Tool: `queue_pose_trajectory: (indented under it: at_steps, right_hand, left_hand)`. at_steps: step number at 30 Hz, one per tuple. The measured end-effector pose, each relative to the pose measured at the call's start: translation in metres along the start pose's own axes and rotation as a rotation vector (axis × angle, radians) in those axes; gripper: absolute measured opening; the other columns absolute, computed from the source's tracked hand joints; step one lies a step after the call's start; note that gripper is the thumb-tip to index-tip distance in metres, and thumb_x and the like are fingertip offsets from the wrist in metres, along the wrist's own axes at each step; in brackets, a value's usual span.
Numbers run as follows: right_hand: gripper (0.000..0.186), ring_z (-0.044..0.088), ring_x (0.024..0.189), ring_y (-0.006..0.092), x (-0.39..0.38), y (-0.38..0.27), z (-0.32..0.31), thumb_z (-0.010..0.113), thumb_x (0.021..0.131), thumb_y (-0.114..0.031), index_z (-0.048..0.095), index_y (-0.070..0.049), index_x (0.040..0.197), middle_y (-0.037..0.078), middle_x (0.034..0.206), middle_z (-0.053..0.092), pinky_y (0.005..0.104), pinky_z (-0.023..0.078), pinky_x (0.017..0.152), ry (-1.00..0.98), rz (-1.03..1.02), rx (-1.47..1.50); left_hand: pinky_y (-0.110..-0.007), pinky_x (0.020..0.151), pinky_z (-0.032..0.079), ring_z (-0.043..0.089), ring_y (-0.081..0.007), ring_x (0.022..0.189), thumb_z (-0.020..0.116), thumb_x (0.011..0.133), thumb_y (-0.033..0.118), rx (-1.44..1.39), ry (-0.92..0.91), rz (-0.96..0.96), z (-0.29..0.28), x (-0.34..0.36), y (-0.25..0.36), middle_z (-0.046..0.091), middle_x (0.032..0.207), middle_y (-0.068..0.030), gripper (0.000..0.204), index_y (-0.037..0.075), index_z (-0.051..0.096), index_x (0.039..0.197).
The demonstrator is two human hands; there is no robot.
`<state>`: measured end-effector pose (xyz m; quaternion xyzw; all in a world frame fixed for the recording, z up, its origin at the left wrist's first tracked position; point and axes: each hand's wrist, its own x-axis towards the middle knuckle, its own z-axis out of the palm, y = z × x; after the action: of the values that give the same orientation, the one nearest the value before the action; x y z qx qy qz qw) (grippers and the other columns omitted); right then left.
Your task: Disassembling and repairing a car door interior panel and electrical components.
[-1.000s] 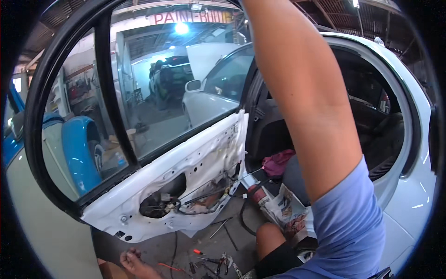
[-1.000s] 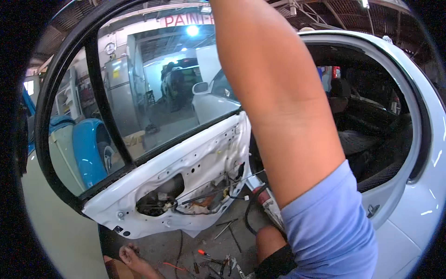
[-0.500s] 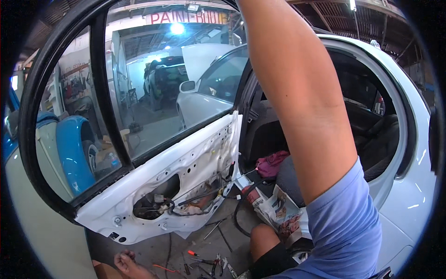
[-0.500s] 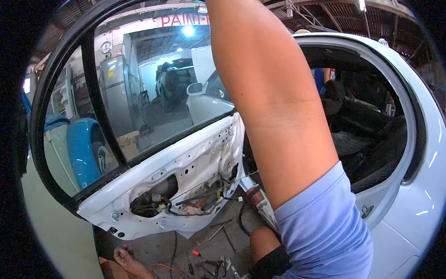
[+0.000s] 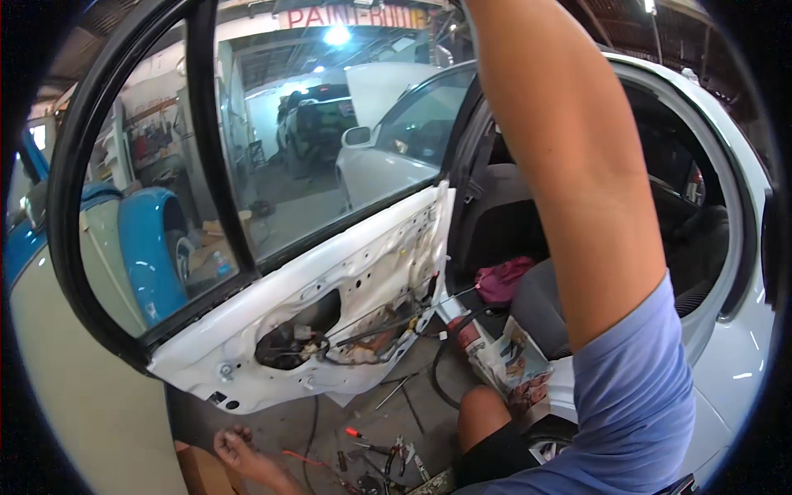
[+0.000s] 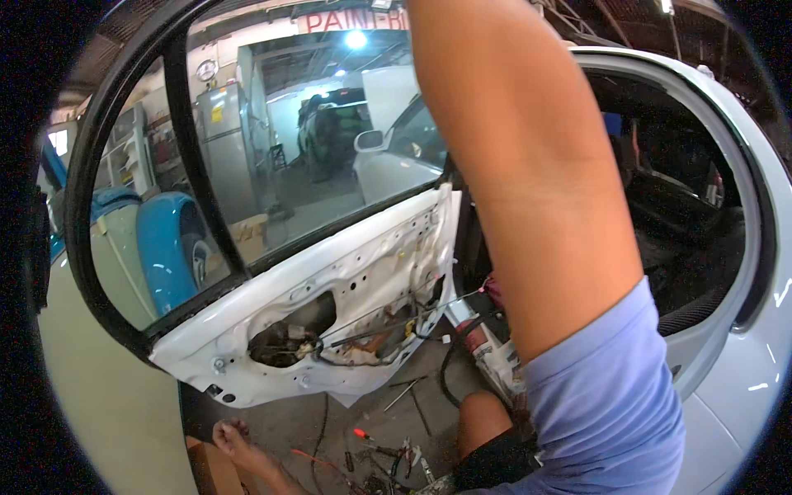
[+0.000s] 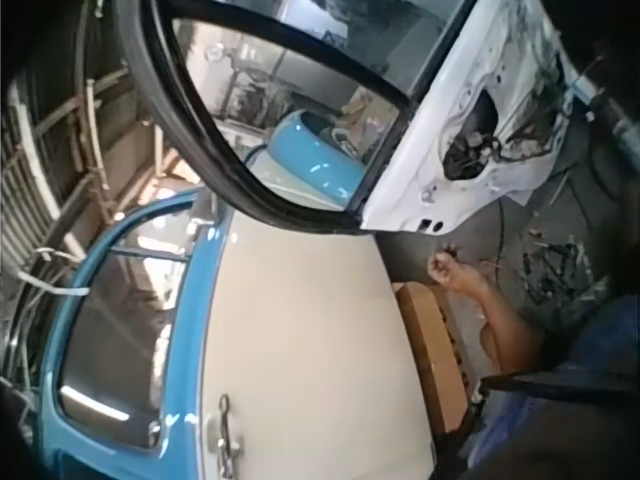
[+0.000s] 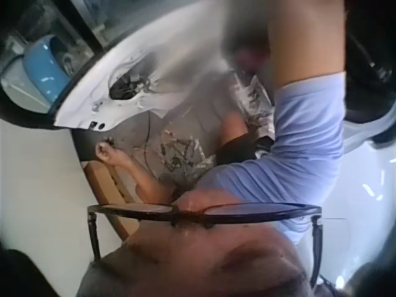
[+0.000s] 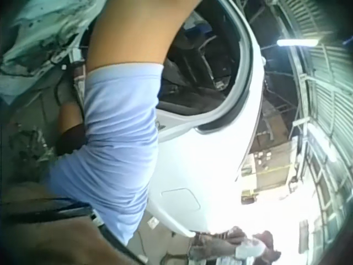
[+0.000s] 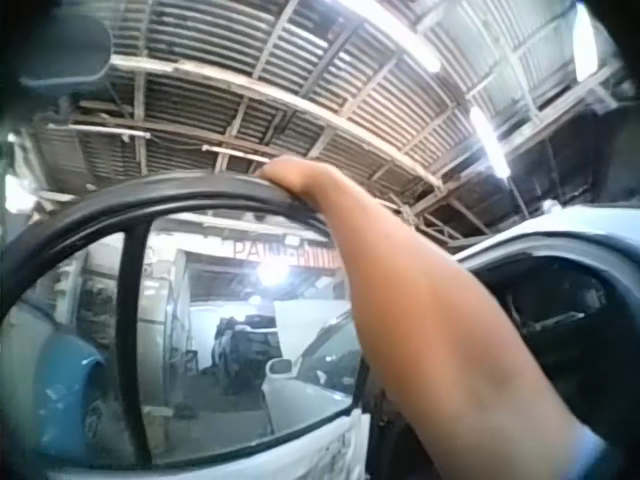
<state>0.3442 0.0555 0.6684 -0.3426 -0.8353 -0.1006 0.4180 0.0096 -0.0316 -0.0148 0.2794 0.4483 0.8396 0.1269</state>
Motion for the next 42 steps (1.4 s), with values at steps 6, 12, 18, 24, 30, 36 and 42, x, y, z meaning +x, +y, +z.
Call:
queue_pose_trajectory:
  at_steps: [6, 12, 18, 24, 30, 36, 42]
  right_hand:
    - [0.032, 0.069, 0.077, 0.0238, -0.008, -0.005, 0.005, 0.054, 0.089, -0.023, 0.075, -0.003, 0.101, 0.01, 0.092, 0.075, 0.0409, 0.055, 0.069, 0.05, 0.056, 0.033]
    - [0.031, 0.069, 0.077, 0.0232, 0.0, 0.004, 0.0, 0.054, 0.09, -0.024, 0.074, -0.002, 0.1, 0.01, 0.093, 0.074, 0.0414, 0.055, 0.07, 0.003, 0.07, 0.099]
    - [0.031, 0.068, 0.073, 0.0227, 0.005, 0.001, -0.012, 0.054, 0.09, -0.025, 0.073, -0.002, 0.095, 0.01, 0.087, 0.073, 0.0403, 0.054, 0.065, -0.073, 0.169, 0.188]
    - [0.029, 0.066, 0.069, 0.0227, 0.026, 0.017, -0.051, 0.053, 0.089, -0.024, 0.072, -0.002, 0.093, 0.011, 0.082, 0.071, 0.0396, 0.052, 0.06, -0.444, 0.409, 0.527]
    - [0.029, 0.066, 0.07, 0.0231, -0.009, 0.0, 0.003, 0.052, 0.089, -0.021, 0.072, 0.0, 0.094, 0.012, 0.083, 0.071, 0.0392, 0.052, 0.059, 0.133, 0.118, 0.078]
    - [0.031, 0.066, 0.072, 0.023, -0.017, -0.014, 0.008, 0.051, 0.09, -0.02, 0.072, 0.001, 0.098, 0.013, 0.087, 0.072, 0.0392, 0.053, 0.062, 0.175, 0.153, 0.064]
    - [0.03, 0.066, 0.073, 0.0226, -0.013, -0.011, 0.005, 0.051, 0.09, -0.019, 0.072, 0.001, 0.099, 0.012, 0.088, 0.072, 0.0394, 0.054, 0.064, 0.118, 0.12, 0.036]
  left_hand:
    - [-0.028, 0.081, 0.045, 0.054, -0.014, 0.084, 0.051, 0.107, 0.021, -0.095, -0.004, -0.041, 0.001, 0.0, 0.009, 0.06, 0.096, -0.0071, 0.019, 0.006, 0.054, 0.118]
    - [-0.028, 0.08, 0.045, 0.054, -0.0139, 0.084, 0.051, 0.107, 0.02, -0.072, -0.008, -0.046, 0.004, -0.003, 0.015, 0.06, 0.097, -0.0075, 0.018, 0.006, 0.054, 0.117]
    - [-0.028, 0.08, 0.045, 0.055, -0.0141, 0.083, 0.052, 0.106, 0.021, -0.15, 0.044, -0.053, 0.009, -0.005, 0.019, 0.061, 0.097, -0.0076, 0.018, 0.006, 0.055, 0.117]
    - [-0.028, 0.079, 0.046, 0.056, -0.0144, 0.083, 0.056, 0.106, 0.026, -0.141, 0.046, -0.05, 0.009, -0.006, 0.019, 0.06, 0.096, -0.0065, 0.02, 0.007, 0.055, 0.114]
    - [-0.028, 0.079, 0.046, 0.056, -0.0145, 0.083, 0.058, 0.105, 0.029, -0.093, 0.02, -0.031, 0.004, -0.004, 0.021, 0.06, 0.096, -0.0053, 0.022, 0.007, 0.056, 0.111]
    - [-0.027, 0.079, 0.048, 0.059, -0.0143, 0.081, 0.056, 0.105, 0.02, -0.17, 0.006, -0.014, 0.005, -0.003, 0.019, 0.063, 0.095, -0.0075, 0.018, 0.006, 0.056, 0.115]
    - [-0.028, 0.079, 0.046, 0.056, -0.0141, 0.082, 0.059, 0.105, 0.027, -0.195, 0.018, -0.022, 0.007, -0.005, 0.025, 0.06, 0.094, -0.0045, 0.02, 0.008, 0.056, 0.111]
